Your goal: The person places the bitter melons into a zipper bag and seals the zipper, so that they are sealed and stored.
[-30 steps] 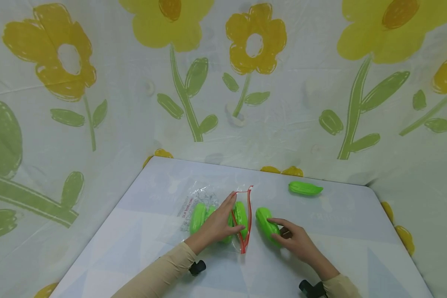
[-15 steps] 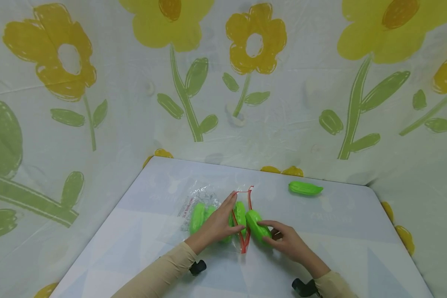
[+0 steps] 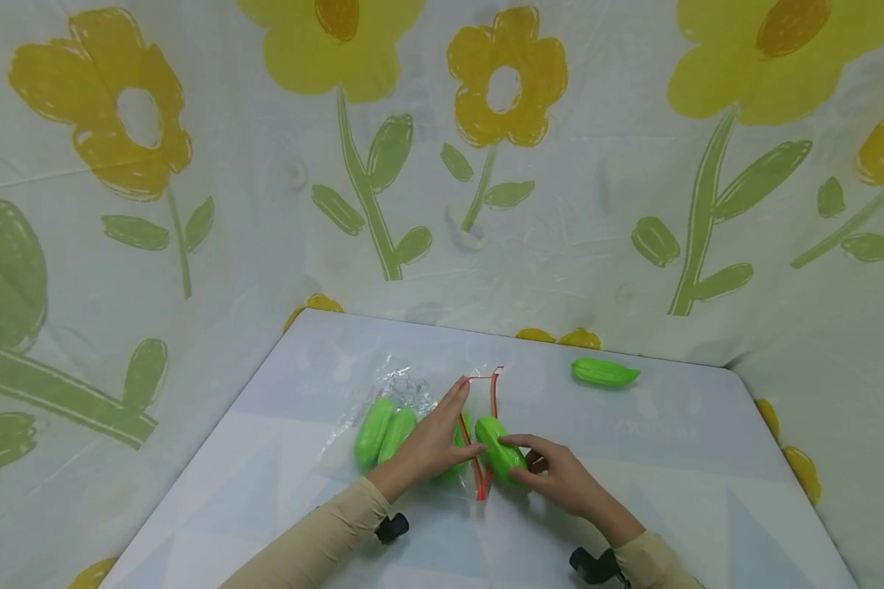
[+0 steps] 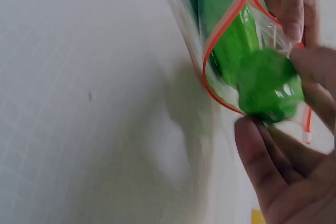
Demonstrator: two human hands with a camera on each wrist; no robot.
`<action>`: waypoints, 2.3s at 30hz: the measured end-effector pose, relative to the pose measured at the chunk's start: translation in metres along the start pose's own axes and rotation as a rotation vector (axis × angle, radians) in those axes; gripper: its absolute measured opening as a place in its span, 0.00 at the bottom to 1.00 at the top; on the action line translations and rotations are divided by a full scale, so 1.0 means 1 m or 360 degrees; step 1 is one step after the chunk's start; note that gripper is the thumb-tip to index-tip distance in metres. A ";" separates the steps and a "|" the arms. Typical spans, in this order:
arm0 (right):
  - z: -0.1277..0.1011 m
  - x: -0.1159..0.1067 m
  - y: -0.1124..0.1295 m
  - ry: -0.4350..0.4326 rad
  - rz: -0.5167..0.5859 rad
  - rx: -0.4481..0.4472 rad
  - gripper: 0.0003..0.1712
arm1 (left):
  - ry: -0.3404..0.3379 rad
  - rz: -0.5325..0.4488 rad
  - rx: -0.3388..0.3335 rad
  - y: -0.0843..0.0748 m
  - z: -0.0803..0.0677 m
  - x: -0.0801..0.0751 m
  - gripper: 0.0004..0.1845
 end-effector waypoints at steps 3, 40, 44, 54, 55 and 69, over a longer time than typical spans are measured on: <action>0.004 -0.002 -0.001 -0.0107 -0.0006 0.0060 0.27 | -0.0002 -0.0009 -0.0006 0.000 0.000 0.001 0.55; 0.027 0.024 0.006 -0.0158 -0.0070 -0.0053 0.31 | 0.0010 0.0031 0.0034 -0.002 -0.002 0.003 0.54; 0.027 0.025 0.005 -0.0135 -0.0069 -0.0063 0.30 | 0.0004 0.0026 0.0040 -0.001 -0.002 0.003 0.54; 0.024 0.021 0.005 -0.0155 -0.0091 -0.0055 0.29 | 0.0014 0.0009 0.0020 -0.001 -0.002 0.003 0.54; 0.024 0.020 0.004 -0.0159 -0.0099 -0.0051 0.29 | 0.0014 0.0008 0.0019 -0.001 -0.002 0.003 0.54; 0.015 0.001 -0.013 -0.0258 -0.0201 0.0083 0.29 | 0.0018 -0.0014 -0.0008 -0.001 -0.001 0.003 0.55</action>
Point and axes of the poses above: each hand's wrist, its own z-axis towards the middle knuckle, its own x-axis out of the palm, y = z × x, the point moved 6 cm from there along z, towards the middle knuckle, and after that the axes turned 11 degrees about -y, right-handed, at the moved point
